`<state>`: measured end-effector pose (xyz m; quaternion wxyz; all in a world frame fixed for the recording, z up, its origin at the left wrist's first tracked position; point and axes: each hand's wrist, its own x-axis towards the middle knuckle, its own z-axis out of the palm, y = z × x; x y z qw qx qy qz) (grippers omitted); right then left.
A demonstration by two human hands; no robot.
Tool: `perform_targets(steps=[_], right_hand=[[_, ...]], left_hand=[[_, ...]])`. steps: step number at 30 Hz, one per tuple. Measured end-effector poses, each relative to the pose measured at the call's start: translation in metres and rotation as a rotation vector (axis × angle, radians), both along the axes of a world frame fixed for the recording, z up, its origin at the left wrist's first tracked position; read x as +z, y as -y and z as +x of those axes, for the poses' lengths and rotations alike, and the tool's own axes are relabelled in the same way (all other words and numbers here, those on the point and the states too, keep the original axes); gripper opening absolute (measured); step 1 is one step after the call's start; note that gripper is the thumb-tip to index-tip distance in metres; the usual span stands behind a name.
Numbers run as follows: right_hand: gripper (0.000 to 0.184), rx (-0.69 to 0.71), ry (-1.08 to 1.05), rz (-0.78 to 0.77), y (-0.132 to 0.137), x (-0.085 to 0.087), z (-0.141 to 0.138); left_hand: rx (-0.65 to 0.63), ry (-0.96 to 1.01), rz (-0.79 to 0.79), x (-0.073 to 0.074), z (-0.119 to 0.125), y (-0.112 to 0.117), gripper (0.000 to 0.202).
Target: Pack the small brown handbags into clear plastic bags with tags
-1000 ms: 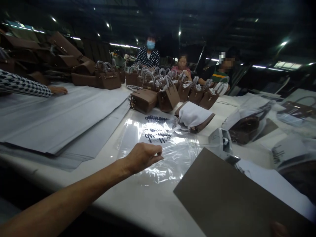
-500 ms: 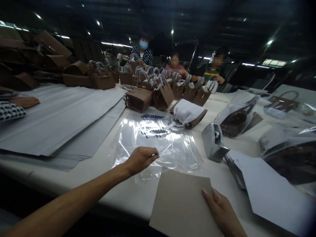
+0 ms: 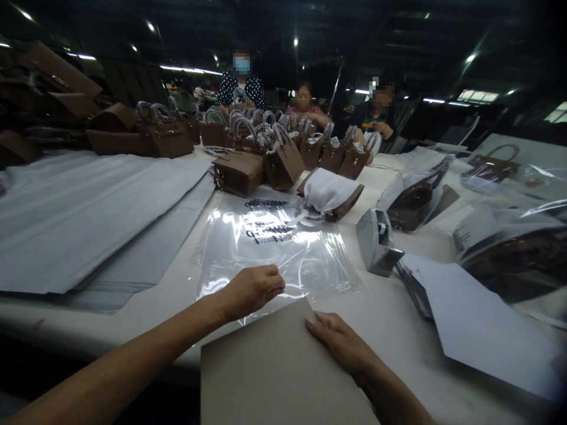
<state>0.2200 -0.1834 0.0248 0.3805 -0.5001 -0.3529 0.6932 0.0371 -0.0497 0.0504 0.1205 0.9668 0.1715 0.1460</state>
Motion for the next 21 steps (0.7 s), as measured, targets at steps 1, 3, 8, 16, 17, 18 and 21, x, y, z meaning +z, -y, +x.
perform_targets(steps=[1, 3, 8, 16, 17, 18, 21], right_hand=[[0.05, -0.039, 0.03, -0.015, -0.006, -0.005, 0.003], [0.048, -0.149, 0.128, -0.052, -0.016, -0.015, 0.012], [0.039, -0.27, 0.246, -0.101, -0.02, -0.027, 0.042], [0.034, -0.358, 0.928, 0.236, -0.01, -0.007, 0.051], [0.031, -0.339, 0.965, 0.284, -0.016, -0.006, 0.043], [0.029, -0.325, 0.97, 0.314, -0.025, -0.006, 0.035], [0.026, -0.334, 0.909, 0.298, -0.059, -0.009, 0.016]], left_hand=[[-0.002, -0.009, 0.012, 0.0, -0.001, 0.0, 0.016], [0.003, -0.021, 0.046, -0.001, -0.004, 0.0, 0.017], [0.024, -0.056, 0.191, -0.007, -0.013, -0.01, 0.019], [-0.054, -0.102, 0.388, 0.0, -0.003, -0.002, 0.016], [-0.081, -0.095, 0.402, 0.002, 0.003, 0.002, 0.016], [-0.101, -0.083, 0.414, 0.004, 0.009, 0.006, 0.015], [-0.118, -0.047, 0.438, 0.009, 0.018, 0.01, 0.014]])
